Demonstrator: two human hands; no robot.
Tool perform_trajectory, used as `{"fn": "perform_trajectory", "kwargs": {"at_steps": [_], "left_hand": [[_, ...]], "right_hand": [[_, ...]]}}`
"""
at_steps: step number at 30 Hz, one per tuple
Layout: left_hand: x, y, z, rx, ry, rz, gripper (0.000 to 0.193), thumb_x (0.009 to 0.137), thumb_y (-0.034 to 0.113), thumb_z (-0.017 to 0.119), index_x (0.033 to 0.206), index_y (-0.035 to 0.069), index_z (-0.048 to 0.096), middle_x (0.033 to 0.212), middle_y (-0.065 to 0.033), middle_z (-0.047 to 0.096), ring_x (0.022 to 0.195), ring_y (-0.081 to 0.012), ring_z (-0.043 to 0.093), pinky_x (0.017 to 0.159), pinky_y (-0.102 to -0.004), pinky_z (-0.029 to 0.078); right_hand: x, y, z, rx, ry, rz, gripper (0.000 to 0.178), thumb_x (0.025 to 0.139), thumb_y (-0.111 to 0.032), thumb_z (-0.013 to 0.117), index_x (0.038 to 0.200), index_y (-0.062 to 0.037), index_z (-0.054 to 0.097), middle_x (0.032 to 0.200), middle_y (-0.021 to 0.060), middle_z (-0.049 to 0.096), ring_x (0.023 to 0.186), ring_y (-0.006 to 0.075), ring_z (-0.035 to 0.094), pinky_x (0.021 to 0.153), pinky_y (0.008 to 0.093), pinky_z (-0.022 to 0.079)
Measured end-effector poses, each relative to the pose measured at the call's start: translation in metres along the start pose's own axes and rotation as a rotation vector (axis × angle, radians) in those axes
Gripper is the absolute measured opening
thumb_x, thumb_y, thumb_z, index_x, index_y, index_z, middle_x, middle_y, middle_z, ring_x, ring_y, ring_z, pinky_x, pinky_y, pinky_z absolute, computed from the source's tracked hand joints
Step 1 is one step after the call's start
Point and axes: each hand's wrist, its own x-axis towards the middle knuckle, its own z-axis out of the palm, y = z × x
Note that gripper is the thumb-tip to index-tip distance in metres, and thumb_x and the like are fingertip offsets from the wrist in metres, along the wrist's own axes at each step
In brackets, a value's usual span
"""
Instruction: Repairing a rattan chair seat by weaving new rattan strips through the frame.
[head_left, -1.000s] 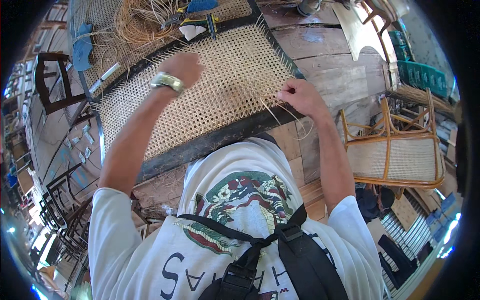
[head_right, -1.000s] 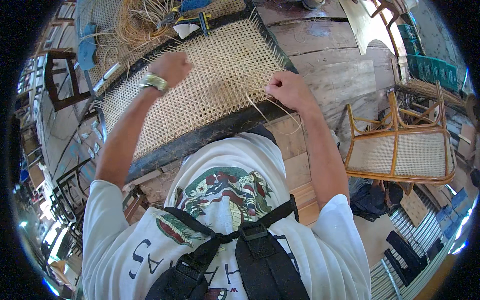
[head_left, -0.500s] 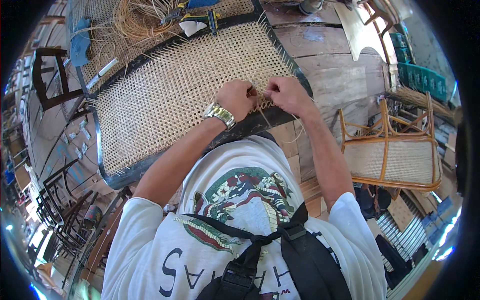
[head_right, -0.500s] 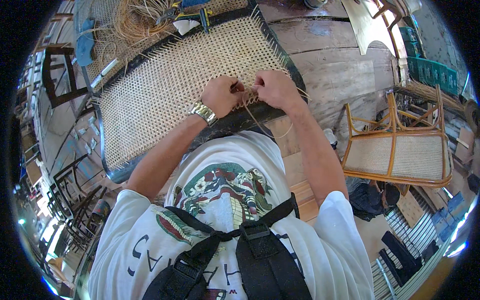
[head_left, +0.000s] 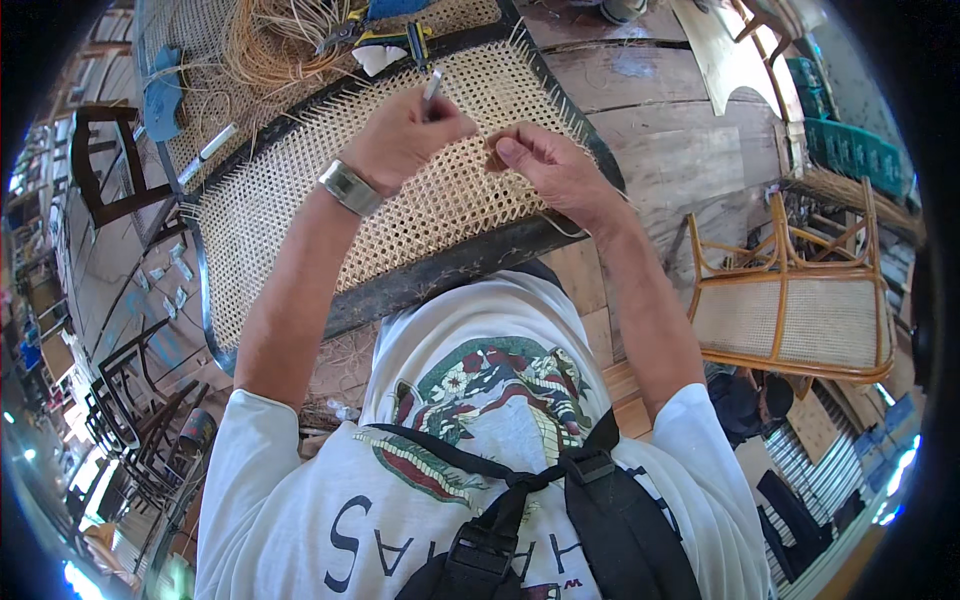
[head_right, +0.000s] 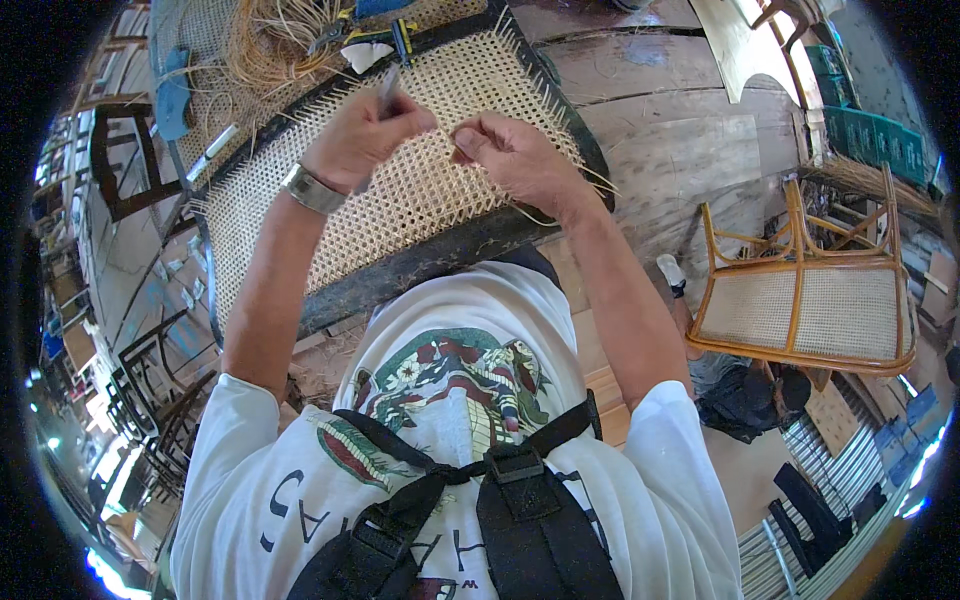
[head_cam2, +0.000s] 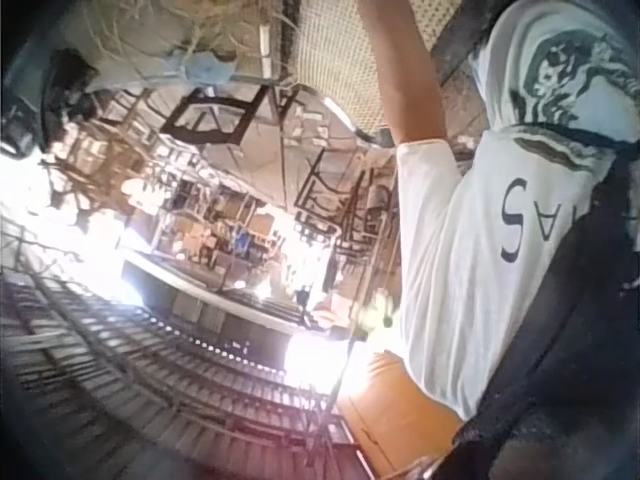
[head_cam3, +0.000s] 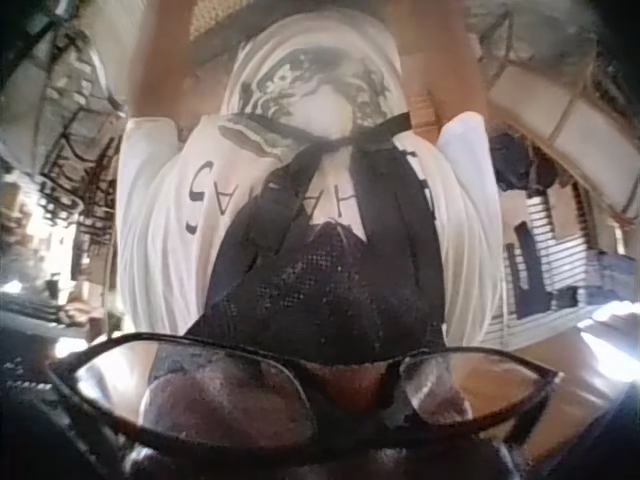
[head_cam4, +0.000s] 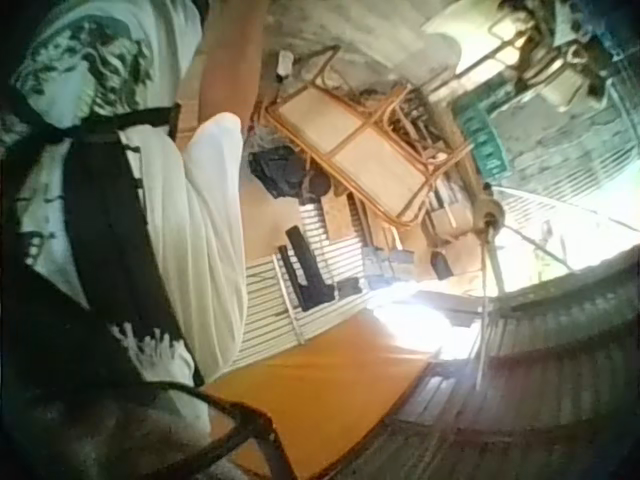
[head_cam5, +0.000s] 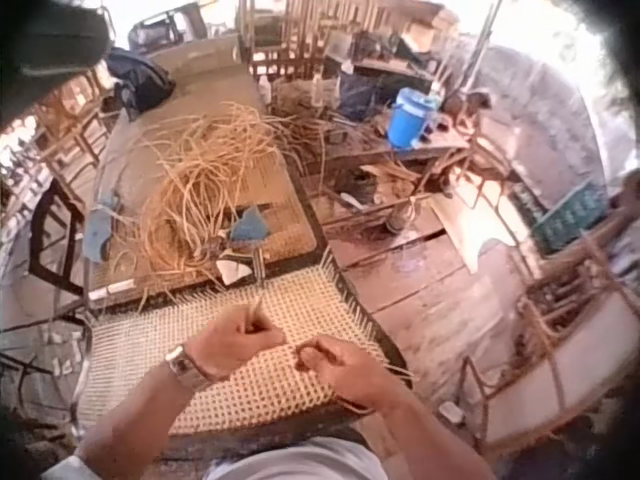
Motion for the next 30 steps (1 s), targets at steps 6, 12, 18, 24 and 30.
{"fn": "perform_trajectory", "kwargs": {"at_steps": [6,12,18,24,30], "left_hand": [[0.011,-0.020,0.004,0.433,-0.042,-0.152,0.033,0.096,0.036,0.061,0.096,0.004,0.068,0.074,-0.0025,0.064,0.059,-0.0114,0.049,0.058,-0.0302,0.043],[0.007,-0.043,0.036,0.739,-0.279,-0.176,0.036,0.095,0.039,0.053,0.103,0.007,0.068,0.086,-0.0153,0.071,0.077,-0.0312,0.067,0.072,-0.0457,0.051],[0.006,-0.018,0.049,0.939,-0.239,-0.145,0.031,0.093,0.038,0.058,0.100,0.011,0.071,0.085,-0.0145,0.072,0.081,-0.0340,0.069,0.073,-0.0471,0.053],[0.011,-0.012,0.043,0.876,-0.228,-0.240,0.033,0.093,0.040,0.059,0.097,0.011,0.072,0.085,-0.0144,0.072,0.082,-0.0330,0.069,0.073,-0.0467,0.053],[0.005,-0.012,0.057,0.962,-0.209,-0.172,0.027,0.089,0.030,0.060,0.094,0.007,0.075,0.088,-0.0179,0.073,0.085,-0.0343,0.072,0.074,-0.0469,0.057]], "right_hand": [[-0.004,0.022,-0.015,-0.047,0.014,0.127,0.022,0.090,-0.021,0.068,0.094,0.0006,0.067,0.080,0.0134,0.066,0.072,0.0169,0.060,0.071,0.0314,0.049],[-0.009,0.031,-0.024,-0.494,0.000,0.019,0.015,0.089,-0.015,0.065,0.093,-0.0001,0.067,0.080,0.0132,0.065,0.074,0.0230,0.062,0.070,0.0338,0.049],[-0.009,0.031,-0.026,-0.618,-0.012,-0.008,0.017,0.087,-0.017,0.065,0.090,-0.0001,0.067,0.082,0.0169,0.065,0.076,0.0293,0.063,0.072,0.0372,0.050],[-0.012,0.019,-0.042,-0.054,0.020,0.313,0.018,0.087,-0.018,0.068,0.088,-0.0001,0.068,0.077,0.0058,0.061,0.072,0.0147,0.058,0.068,0.0304,0.048],[-0.013,0.024,-0.032,-0.409,-0.063,0.169,0.018,0.085,-0.018,0.069,0.085,-0.0003,0.068,0.073,0.0050,0.063,0.066,0.0112,0.057,0.062,0.0294,0.047]]}}
